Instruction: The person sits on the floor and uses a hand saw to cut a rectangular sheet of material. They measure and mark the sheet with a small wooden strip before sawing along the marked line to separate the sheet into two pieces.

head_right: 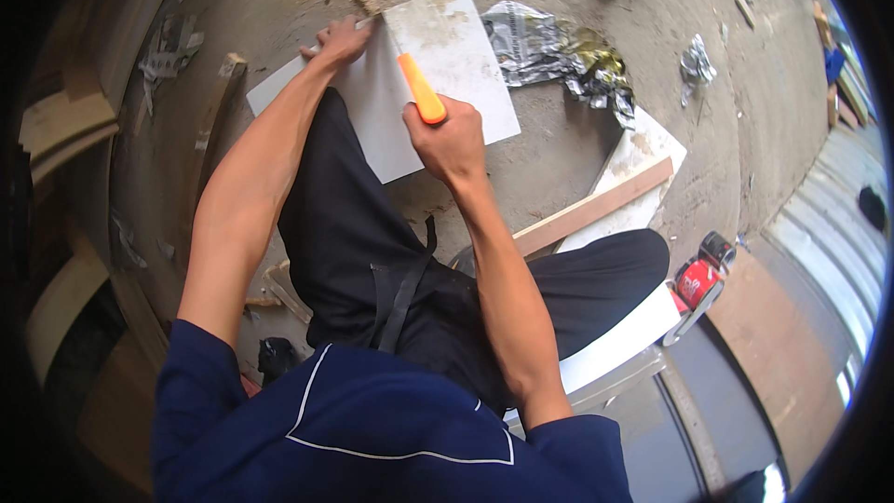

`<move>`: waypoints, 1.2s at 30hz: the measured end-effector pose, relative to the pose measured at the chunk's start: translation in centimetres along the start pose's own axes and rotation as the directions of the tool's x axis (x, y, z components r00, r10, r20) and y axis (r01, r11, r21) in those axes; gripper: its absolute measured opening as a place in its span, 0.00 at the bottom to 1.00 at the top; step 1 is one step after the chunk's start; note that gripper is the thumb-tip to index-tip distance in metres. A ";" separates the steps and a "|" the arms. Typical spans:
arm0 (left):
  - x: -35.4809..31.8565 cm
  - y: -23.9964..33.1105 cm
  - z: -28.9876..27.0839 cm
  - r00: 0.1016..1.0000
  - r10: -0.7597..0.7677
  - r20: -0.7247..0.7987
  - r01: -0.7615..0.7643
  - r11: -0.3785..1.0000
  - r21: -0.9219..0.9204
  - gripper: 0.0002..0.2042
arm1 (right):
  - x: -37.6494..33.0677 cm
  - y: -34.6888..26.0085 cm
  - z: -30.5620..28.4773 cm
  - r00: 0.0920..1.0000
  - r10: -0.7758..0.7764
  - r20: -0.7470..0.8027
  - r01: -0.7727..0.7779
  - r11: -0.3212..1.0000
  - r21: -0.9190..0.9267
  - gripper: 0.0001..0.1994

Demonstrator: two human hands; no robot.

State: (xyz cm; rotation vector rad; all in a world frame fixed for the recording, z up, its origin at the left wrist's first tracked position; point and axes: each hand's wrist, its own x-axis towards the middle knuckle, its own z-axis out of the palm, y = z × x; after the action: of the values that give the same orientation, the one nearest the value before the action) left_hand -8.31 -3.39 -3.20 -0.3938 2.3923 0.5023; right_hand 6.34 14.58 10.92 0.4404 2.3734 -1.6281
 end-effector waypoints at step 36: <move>0.1 -0.4 0.4 0.999 0.030 -0.039 -0.031 0.999 -0.015 0.37 | -5.0 0.4 -2.5 1.000 -0.009 0.024 0.011 0.998 -0.066 0.11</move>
State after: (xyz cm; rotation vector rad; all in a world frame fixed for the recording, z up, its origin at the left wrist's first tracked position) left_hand -7.96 -3.56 -3.63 -0.3783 2.4367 0.5322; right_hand 11.09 16.49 13.29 0.3953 2.4082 -1.5447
